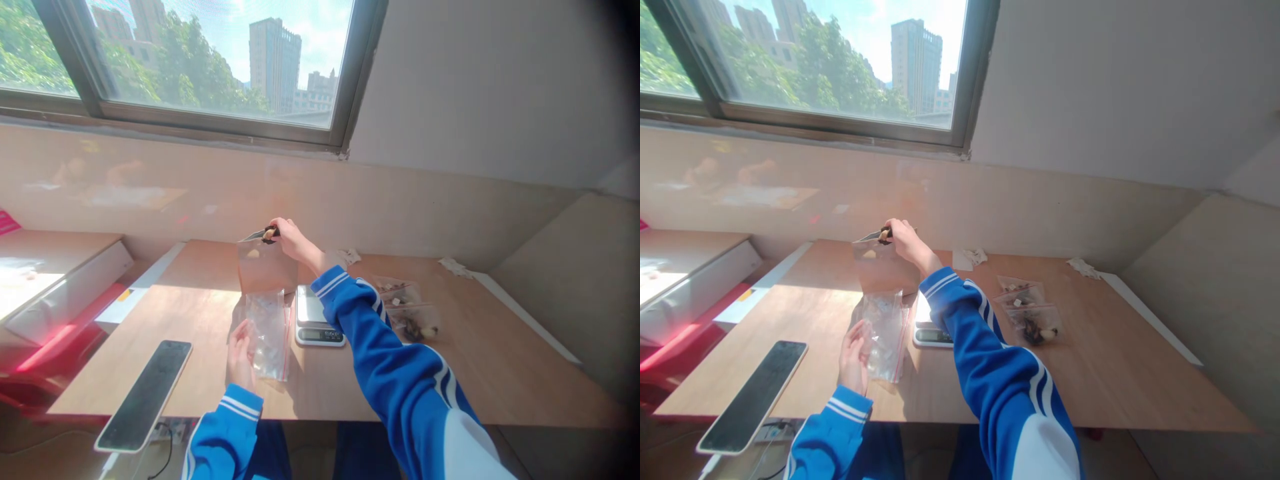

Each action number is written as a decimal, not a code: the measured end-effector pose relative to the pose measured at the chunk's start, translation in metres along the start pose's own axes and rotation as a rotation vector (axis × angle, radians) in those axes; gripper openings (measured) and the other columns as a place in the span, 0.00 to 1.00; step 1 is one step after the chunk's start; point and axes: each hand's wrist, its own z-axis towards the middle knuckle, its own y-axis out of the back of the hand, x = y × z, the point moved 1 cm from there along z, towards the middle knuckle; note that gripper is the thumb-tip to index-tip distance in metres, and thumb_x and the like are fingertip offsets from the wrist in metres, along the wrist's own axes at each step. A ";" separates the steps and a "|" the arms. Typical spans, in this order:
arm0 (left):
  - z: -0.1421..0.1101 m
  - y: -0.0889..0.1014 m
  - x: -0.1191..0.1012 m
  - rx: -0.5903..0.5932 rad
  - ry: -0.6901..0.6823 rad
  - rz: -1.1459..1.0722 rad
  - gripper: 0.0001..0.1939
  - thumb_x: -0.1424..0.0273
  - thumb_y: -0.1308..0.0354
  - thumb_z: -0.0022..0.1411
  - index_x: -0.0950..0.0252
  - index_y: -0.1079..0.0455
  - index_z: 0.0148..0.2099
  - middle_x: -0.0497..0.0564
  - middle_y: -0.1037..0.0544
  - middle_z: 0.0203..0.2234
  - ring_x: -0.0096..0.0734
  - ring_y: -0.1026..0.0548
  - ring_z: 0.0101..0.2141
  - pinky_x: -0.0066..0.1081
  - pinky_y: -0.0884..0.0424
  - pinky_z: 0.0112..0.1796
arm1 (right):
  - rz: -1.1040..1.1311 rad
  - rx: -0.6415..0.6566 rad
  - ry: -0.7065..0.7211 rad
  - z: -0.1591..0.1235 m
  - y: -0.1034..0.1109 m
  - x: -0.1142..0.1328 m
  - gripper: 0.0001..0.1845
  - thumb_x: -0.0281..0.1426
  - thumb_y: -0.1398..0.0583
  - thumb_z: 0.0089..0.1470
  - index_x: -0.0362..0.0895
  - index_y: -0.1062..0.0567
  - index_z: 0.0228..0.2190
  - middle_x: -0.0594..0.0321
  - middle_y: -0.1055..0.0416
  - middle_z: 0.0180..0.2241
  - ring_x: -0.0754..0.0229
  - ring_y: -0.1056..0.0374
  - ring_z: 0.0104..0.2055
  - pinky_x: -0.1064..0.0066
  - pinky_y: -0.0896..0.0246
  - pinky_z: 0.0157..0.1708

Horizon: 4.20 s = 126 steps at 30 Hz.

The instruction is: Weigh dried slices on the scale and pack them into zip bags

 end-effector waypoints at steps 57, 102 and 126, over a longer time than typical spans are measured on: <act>-0.005 -0.012 -0.007 -0.063 0.094 0.001 0.15 0.79 0.48 0.55 0.66 0.30 0.46 0.56 0.25 0.49 0.36 0.29 0.54 0.36 0.36 0.57 | -0.027 -0.100 -0.139 -0.145 -0.080 -0.038 0.17 0.21 0.46 0.51 0.44 0.27 0.42 0.55 0.31 0.41 0.54 0.35 0.45 0.61 0.39 0.47; 0.004 0.000 0.000 0.032 0.119 0.009 0.23 0.66 0.35 0.44 0.62 0.28 0.45 0.51 0.20 0.38 0.40 0.24 0.43 0.35 0.29 0.45 | 0.145 -0.309 0.078 -0.052 -0.001 0.016 0.13 0.21 0.55 0.52 0.45 0.34 0.27 0.65 0.37 0.30 0.64 0.38 0.33 0.74 0.42 0.37; -0.008 -0.006 -0.010 0.141 0.167 0.006 0.13 0.72 0.35 0.39 0.63 0.33 0.30 0.51 0.19 0.35 0.42 0.23 0.42 0.34 0.28 0.42 | 0.334 -0.447 -0.424 -0.181 -0.069 -0.001 0.11 0.39 0.43 0.55 0.44 0.29 0.35 0.59 0.29 0.35 0.56 0.33 0.38 0.66 0.37 0.39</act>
